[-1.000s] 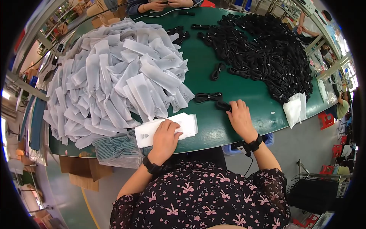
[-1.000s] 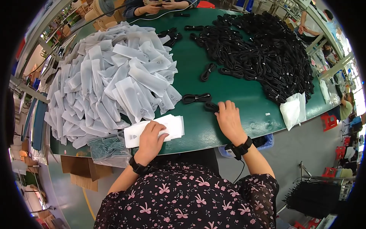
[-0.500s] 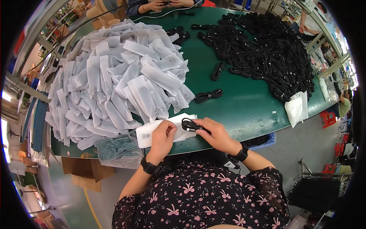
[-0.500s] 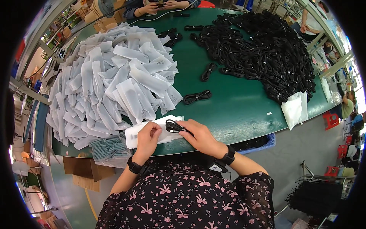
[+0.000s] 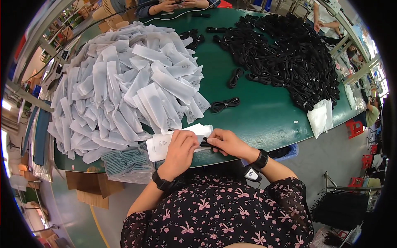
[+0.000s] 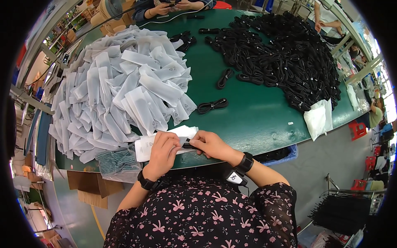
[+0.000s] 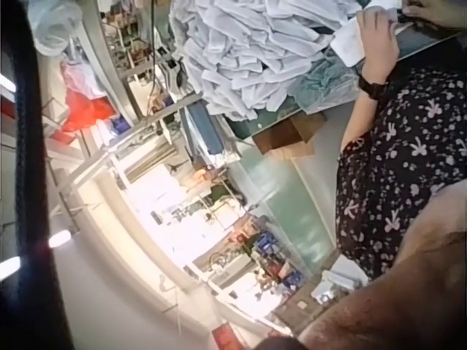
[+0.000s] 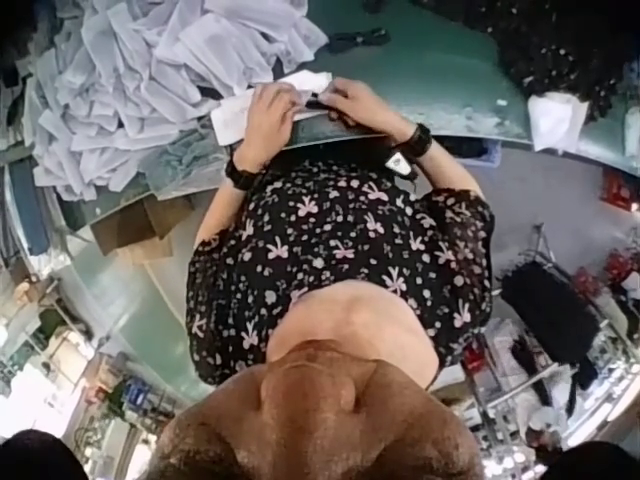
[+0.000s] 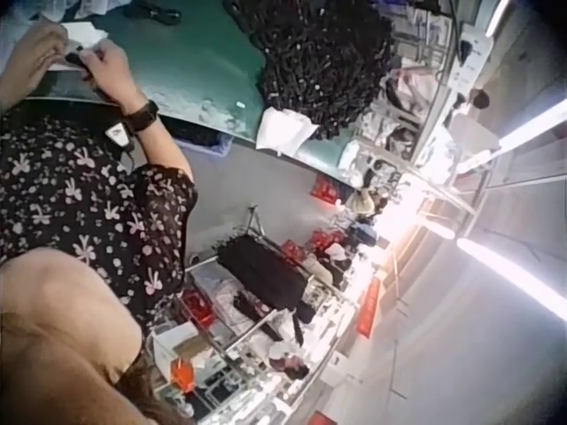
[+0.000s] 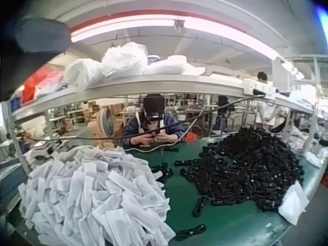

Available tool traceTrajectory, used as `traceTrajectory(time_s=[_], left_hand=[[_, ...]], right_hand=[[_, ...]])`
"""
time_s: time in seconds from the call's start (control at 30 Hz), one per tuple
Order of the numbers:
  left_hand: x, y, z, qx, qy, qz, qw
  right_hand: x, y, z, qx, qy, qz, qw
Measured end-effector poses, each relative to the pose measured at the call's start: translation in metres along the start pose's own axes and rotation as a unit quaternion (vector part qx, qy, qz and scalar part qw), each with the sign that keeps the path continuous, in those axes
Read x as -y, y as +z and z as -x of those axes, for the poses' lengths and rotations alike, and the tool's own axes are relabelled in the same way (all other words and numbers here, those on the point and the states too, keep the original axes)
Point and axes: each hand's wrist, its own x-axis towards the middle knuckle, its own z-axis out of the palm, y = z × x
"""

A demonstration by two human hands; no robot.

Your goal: The person packages cables by hand, picking up a cable from a pile, sliding it into a plastic sleeve, and placing the packaged item onto a separate stack. This process is repeated, with the person occasionally rearranging the piles to reach more materials.

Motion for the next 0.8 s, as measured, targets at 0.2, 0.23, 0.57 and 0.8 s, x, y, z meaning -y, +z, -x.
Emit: traceTrajectory(time_s=[0.2, 0.23, 0.57, 0.8], left_hand=[[0.004, -0.006, -0.011, -0.028, -0.016, 0.014, 0.999], [0.003, -0.007, -0.012, -0.025, -0.051, 0.049, 0.997], [0.01, -0.033, -0.036, 0.023, -0.203, 0.347, 0.915], [0.008, -0.027, -0.049, 0.02, -0.2, 0.43, 0.88]], right_hand=[[0.002, 0.009, 0.006, -0.149, -0.425, 0.252, 0.857], [0.007, 0.009, 0.008, -0.147, -0.439, 0.246, 0.852], [0.043, 0.01, 0.012, -0.19, -0.528, 0.138, 0.816], [0.05, 0.01, 0.01, -0.172, -0.515, 0.146, 0.827]])
